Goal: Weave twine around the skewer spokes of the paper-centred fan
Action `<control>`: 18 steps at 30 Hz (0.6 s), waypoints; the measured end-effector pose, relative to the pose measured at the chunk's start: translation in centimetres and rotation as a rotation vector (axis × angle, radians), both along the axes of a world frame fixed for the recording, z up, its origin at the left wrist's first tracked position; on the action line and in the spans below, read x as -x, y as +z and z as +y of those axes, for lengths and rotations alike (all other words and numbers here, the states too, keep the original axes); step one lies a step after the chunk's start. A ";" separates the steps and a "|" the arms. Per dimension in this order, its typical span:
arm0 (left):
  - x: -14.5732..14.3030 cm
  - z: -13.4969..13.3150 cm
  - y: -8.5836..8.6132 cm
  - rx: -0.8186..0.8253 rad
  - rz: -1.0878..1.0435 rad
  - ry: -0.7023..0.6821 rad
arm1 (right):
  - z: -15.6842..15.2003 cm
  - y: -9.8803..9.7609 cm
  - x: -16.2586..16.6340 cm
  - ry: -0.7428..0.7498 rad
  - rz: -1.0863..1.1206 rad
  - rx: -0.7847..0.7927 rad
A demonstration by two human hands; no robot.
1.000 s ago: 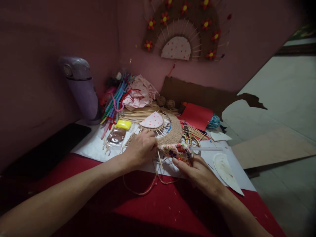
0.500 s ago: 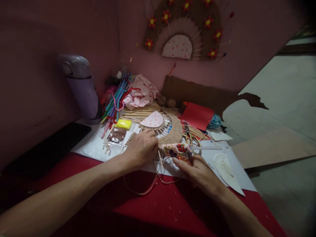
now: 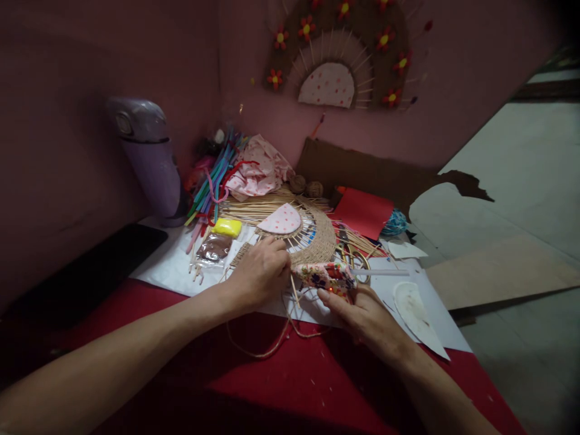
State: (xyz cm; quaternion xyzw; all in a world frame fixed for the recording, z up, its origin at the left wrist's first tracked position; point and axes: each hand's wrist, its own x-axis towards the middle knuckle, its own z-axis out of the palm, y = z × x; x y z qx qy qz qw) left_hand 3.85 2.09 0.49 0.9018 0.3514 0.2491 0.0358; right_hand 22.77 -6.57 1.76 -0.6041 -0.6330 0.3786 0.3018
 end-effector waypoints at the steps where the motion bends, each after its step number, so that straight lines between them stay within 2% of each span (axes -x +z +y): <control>1: 0.0 0.0 0.0 0.002 0.000 0.001 | 0.0 0.0 0.0 0.001 0.004 -0.002; 14: 0.0 -0.1 0.1 -0.009 -0.004 0.000 | 0.0 -0.4 -0.3 0.059 -0.003 -0.022; 18: 0.0 -0.1 0.2 0.001 0.007 0.008 | -0.1 -0.3 -0.1 0.031 -0.026 -0.018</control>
